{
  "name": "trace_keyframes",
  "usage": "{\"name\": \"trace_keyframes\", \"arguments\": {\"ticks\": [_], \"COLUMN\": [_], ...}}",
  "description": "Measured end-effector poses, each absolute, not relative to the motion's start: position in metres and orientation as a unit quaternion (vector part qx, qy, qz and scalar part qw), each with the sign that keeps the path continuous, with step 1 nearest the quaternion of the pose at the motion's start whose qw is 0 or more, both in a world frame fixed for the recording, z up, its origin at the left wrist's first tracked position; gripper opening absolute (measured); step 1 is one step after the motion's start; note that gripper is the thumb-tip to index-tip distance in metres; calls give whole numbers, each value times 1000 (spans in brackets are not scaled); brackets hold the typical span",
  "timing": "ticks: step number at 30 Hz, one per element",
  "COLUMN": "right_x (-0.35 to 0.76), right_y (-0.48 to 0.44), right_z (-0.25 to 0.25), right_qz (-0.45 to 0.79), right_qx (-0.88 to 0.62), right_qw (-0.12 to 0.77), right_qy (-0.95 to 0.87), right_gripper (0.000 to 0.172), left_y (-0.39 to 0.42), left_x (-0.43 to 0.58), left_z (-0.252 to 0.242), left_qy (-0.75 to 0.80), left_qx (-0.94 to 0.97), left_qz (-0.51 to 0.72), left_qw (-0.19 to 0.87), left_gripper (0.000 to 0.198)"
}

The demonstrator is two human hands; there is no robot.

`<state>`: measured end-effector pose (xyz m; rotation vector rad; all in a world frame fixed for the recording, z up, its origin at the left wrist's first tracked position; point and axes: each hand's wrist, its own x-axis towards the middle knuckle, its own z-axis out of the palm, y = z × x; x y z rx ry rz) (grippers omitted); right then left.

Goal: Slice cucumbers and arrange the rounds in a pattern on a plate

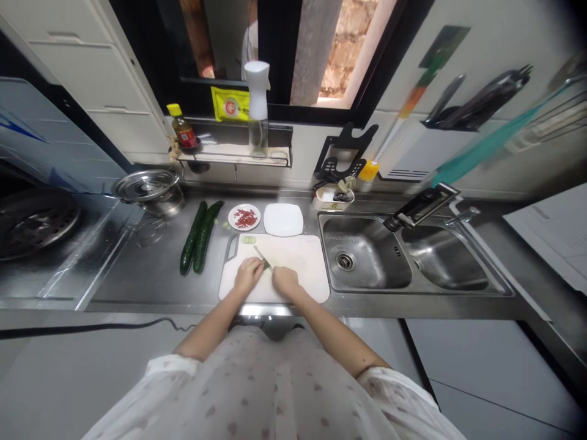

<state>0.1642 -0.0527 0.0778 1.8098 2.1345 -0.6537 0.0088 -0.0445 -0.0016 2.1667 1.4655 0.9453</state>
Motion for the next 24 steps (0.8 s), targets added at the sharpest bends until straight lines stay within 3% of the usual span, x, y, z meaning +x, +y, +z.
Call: {"name": "trace_keyframes", "arguments": {"ticks": [24], "right_x": [187], "right_y": [-81], "right_z": [74], "right_qz": [-221], "right_qx": [623], "right_qw": [142], "right_qy": [737], "right_gripper": [30], "left_y": [-45], "left_x": [9], "left_z": [-4], "left_qy": [519], "left_qx": [762], "left_qz": [343], "left_qw": [178], "left_gripper": [18]}}
